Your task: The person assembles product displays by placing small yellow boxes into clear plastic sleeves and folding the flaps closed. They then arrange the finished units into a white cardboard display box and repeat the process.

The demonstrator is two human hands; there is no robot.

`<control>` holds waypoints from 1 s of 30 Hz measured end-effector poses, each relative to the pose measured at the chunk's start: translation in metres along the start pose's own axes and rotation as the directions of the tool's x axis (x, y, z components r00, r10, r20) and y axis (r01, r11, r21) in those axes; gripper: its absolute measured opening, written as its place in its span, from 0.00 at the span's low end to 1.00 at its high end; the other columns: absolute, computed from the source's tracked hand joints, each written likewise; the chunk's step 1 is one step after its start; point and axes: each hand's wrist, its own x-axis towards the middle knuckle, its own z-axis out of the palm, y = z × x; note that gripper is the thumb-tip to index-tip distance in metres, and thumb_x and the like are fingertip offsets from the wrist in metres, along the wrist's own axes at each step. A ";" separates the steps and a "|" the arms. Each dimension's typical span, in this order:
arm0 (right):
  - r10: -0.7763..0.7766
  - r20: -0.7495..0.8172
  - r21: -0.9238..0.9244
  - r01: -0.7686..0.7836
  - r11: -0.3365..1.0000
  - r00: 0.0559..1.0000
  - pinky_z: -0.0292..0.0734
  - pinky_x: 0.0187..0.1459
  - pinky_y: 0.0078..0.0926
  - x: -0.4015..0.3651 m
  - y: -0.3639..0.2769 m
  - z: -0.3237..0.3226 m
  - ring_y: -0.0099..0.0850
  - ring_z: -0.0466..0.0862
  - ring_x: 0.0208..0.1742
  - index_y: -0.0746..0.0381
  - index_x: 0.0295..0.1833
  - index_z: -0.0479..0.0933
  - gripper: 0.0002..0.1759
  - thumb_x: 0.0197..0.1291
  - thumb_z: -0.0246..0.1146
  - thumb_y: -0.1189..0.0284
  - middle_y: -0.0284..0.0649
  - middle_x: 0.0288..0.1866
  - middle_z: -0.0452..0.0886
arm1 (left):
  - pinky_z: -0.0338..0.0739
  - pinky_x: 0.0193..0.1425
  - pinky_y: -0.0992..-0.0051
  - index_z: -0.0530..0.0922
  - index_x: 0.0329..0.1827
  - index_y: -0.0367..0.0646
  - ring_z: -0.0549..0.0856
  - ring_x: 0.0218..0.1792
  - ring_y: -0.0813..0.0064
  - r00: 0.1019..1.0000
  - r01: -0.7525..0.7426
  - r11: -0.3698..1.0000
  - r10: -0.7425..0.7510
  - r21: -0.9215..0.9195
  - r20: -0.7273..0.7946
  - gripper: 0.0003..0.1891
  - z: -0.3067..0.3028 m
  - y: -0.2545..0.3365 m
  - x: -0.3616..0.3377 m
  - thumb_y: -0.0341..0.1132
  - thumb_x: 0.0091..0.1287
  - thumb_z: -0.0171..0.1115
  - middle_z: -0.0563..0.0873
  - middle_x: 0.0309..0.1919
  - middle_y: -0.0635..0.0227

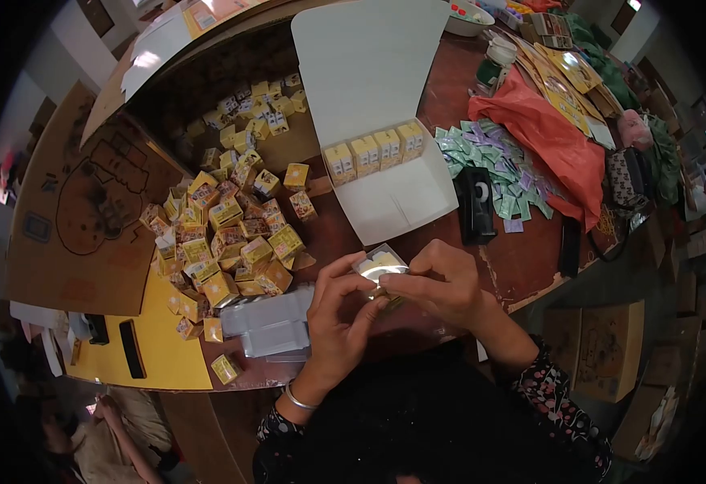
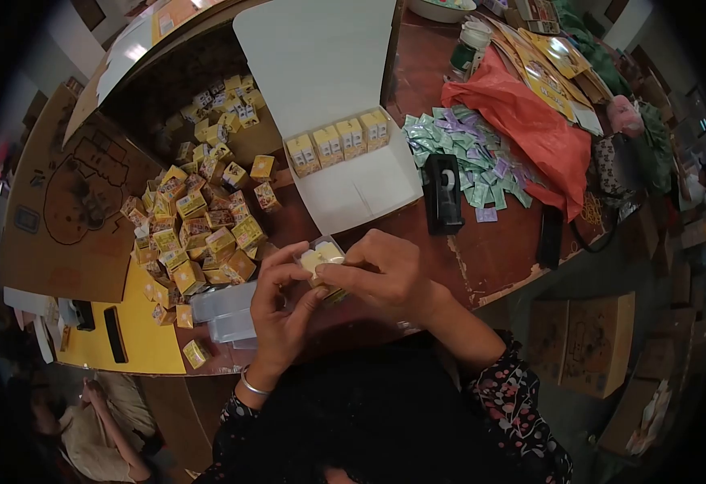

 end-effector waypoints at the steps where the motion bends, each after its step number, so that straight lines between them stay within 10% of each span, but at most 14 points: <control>1: -0.004 0.049 -0.004 0.004 1.000 0.999 0.73 0.28 0.23 0.003 0.002 -0.003 0.27 0.78 0.29 0.53 0.55 0.88 0.21 0.54 0.77 0.73 0.31 0.31 0.76 | 0.86 0.60 0.67 0.82 0.51 0.38 0.84 0.61 0.64 0.999 -0.032 0.996 0.030 0.080 0.020 0.14 -0.003 0.004 0.001 0.20 0.64 0.73 0.77 0.67 0.52; 4: 0.016 0.271 -0.077 0.005 0.997 0.962 0.74 0.29 0.24 0.013 0.010 -0.017 0.29 0.78 0.29 0.51 0.66 0.83 0.30 0.55 0.77 0.66 0.33 0.31 0.76 | 0.82 0.61 0.65 0.82 0.48 0.40 0.83 0.62 0.60 0.994 -0.107 0.969 0.100 0.223 0.044 0.14 -0.003 0.005 0.003 0.22 0.62 0.75 0.79 0.65 0.53; 7: 0.300 0.374 0.024 -0.332 0.943 0.878 0.75 0.30 0.23 0.011 0.013 -0.019 0.27 0.78 0.29 0.52 0.80 0.69 0.40 0.65 0.72 0.55 0.34 0.31 0.76 | 0.82 0.64 0.59 0.83 0.47 0.43 0.83 0.63 0.54 0.966 -0.253 0.902 0.253 0.351 0.046 0.15 0.000 -0.004 0.001 0.21 0.59 0.75 0.79 0.64 0.52; 10: 0.570 0.564 0.605 -0.768 0.208 0.598 0.77 0.30 0.22 -0.007 0.022 -0.014 0.23 0.79 0.29 0.54 0.87 0.53 0.45 0.74 0.63 0.48 0.34 0.33 0.77 | 0.80 0.67 0.51 0.85 0.46 0.47 0.82 0.64 0.50 0.877 -0.458 0.730 0.464 0.508 0.125 0.15 -0.003 -0.017 0.004 0.24 0.58 0.75 0.78 0.63 0.54; 13: 0.588 0.623 0.587 -0.805 0.084 0.516 0.77 0.29 0.19 -0.001 0.004 -0.003 0.20 0.79 0.31 0.60 0.84 0.55 0.39 0.79 0.58 0.51 0.34 0.37 0.78 | 0.76 0.69 0.46 0.85 0.47 0.50 0.80 0.66 0.50 0.800 -0.582 0.610 0.548 0.538 0.244 0.14 0.003 -0.022 0.006 0.28 0.58 0.73 0.78 0.62 0.57; 17: 0.649 0.615 0.507 -0.855 0.111 0.449 0.79 0.32 0.21 0.000 0.013 0.004 0.21 0.81 0.39 0.63 0.74 0.66 0.34 0.71 0.69 0.60 0.37 0.41 0.81 | 0.73 0.72 0.47 0.85 0.52 0.53 0.77 0.70 0.55 0.767 -0.625 0.537 0.558 0.566 0.317 0.16 0.014 -0.042 0.006 0.30 0.60 0.72 0.76 0.64 0.59; 20: 0.729 0.376 0.420 -0.806 0.417 0.572 0.84 0.44 0.29 0.008 0.046 -0.003 0.27 0.84 0.44 0.64 0.68 0.69 0.36 0.57 0.78 0.69 0.42 0.44 0.84 | 0.70 0.74 0.45 0.83 0.60 0.52 0.75 0.72 0.56 0.800 -0.590 0.509 0.473 0.626 0.369 0.21 0.010 -0.045 0.010 0.31 0.63 0.70 0.76 0.66 0.58; 23: 0.634 0.174 -0.057 -0.635 0.770 0.753 0.85 0.50 0.37 0.024 0.089 0.007 0.39 0.85 0.54 0.60 0.66 0.72 0.35 0.53 0.77 0.75 0.45 0.54 0.83 | 0.68 0.75 0.45 0.80 0.66 0.50 0.73 0.74 0.53 0.889 -0.456 0.559 0.254 0.693 0.380 0.26 0.011 -0.058 0.011 0.32 0.62 0.71 0.75 0.69 0.57; 30: 0.279 0.452 -0.280 -0.162 0.946 0.847 0.81 0.59 0.43 0.056 0.131 0.064 0.48 0.74 0.67 0.64 0.61 0.74 0.29 0.51 0.73 0.79 0.46 0.61 0.77 | 0.66 0.76 0.41 0.76 0.70 0.39 0.66 0.80 0.50 0.919 -0.347 0.573 0.050 0.742 0.392 0.26 0.017 -0.097 0.015 0.36 0.69 0.65 0.73 0.74 0.54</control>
